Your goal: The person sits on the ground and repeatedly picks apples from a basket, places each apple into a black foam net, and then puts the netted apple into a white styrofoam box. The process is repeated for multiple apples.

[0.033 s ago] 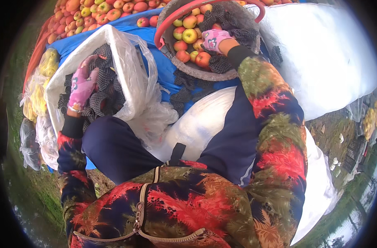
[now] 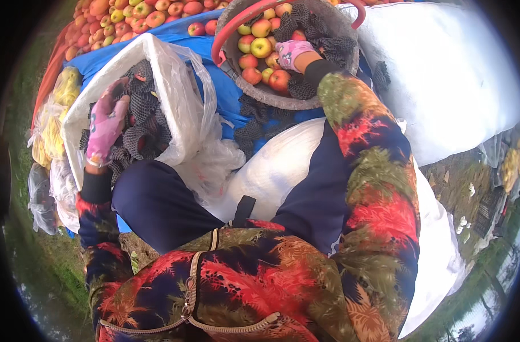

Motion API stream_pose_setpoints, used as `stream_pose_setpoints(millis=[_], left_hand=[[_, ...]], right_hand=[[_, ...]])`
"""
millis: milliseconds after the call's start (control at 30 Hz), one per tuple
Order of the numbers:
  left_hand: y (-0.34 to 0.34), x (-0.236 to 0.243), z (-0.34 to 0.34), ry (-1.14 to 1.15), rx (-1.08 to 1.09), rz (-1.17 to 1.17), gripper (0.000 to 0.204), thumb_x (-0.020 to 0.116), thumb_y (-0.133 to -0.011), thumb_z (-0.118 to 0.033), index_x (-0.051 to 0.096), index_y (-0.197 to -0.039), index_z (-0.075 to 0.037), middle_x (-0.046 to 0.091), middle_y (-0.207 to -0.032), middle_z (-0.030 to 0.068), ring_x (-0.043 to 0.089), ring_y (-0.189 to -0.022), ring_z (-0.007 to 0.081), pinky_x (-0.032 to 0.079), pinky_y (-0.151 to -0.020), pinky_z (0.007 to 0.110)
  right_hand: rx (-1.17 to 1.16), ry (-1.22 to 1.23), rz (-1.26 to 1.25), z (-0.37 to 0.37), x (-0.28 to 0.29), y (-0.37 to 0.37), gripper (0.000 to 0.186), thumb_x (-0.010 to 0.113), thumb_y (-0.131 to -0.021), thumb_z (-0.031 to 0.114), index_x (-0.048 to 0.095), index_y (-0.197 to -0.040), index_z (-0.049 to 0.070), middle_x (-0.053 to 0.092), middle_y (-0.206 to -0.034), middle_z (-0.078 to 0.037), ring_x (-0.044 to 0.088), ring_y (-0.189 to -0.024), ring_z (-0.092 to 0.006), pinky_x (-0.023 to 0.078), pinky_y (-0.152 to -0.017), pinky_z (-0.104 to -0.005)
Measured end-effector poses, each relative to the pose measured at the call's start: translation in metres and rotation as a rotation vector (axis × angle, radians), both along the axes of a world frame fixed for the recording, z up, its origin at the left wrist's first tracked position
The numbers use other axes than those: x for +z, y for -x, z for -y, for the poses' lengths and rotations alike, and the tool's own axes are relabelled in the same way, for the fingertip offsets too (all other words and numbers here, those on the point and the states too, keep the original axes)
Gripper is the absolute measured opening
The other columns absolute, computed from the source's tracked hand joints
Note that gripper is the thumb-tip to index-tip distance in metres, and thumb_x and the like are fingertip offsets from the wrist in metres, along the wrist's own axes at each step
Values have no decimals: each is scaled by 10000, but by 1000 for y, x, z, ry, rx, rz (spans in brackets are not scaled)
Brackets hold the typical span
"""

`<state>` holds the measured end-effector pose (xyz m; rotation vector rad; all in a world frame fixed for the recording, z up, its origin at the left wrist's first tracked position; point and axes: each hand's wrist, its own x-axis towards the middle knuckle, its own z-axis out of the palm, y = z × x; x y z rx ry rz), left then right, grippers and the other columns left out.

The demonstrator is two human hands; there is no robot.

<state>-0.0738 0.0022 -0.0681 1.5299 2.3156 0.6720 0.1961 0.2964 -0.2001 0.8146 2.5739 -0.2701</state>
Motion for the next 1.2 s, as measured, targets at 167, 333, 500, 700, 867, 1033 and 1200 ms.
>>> stream_pose_setpoints(millis=[167, 333, 500, 700, 867, 1033, 1200], left_hand=[[-101, 113, 30, -216, 72, 553, 362, 556, -881, -145, 508, -1178, 56, 582, -1143, 133, 553, -1042, 187, 409, -930, 321], [-168, 120, 1, -270, -56, 702, 265, 536, -867, -116, 577, -1075, 44, 631, -922, 76, 583, -831, 117, 454, -764, 239], [-202, 36, -44, -89, 93, 1147, 389, 553, -897, -299, 519, -1143, 1, 606, -970, 68, 606, -810, 148, 488, -698, 263], [-251, -16, -23, 22, -148, 1314, 442, 590, -879, -293, 489, -1193, 1, 601, -986, 60, 609, -787, 115, 518, -651, 246], [-286, -24, -10, -17, -247, 1407, 367, 608, -838, -291, 581, -1021, 25, 617, -833, 58, 584, -699, 118, 477, -619, 272], [-277, -9, -8, -42, -133, 863, 378, 613, -806, -334, 600, -895, 32, 602, -727, 188, 609, -682, 285, 459, -624, 364], [-247, 7, -14, 56, -121, 1322, 452, 520, -906, -419, 580, -1042, 8, 613, -862, 56, 549, -752, 87, 445, -676, 220]], right_hand=[[-43, -140, -29, -12, -85, -8, 302, 477, -852, 265, 583, -1108, 144, 642, -1042, -122, 621, -958, -297, 492, -785, -420], [-251, 275, -377, -17, 23, -33, 340, 537, -831, 212, 538, -1146, 86, 630, -958, -124, 632, -857, -233, 504, -732, -335], [-313, 1025, -811, 70, 167, -92, 282, 474, -896, 220, 544, -1086, 23, 597, -935, -53, 616, -827, -162, 485, -749, -286], [-605, 890, -1004, 179, 152, -158, 330, 582, -859, 214, 483, -1085, -6, 524, -924, -37, 489, -813, -83, 398, -690, -187], [-830, 572, -1125, 217, 120, -211, 280, 498, -808, 46, 495, -1080, -23, 527, -983, -72, 533, -816, -129, 430, -720, -229], [-522, -42, -1069, 225, 157, -174, 286, 591, -807, 122, 542, -1042, -33, 597, -920, -131, 600, -822, -219, 464, -750, -299], [-625, 461, -968, 227, 153, -129, 497, 727, -752, 287, 521, -1095, -8, 614, -965, -140, 617, -891, -235, 466, -785, -324]])
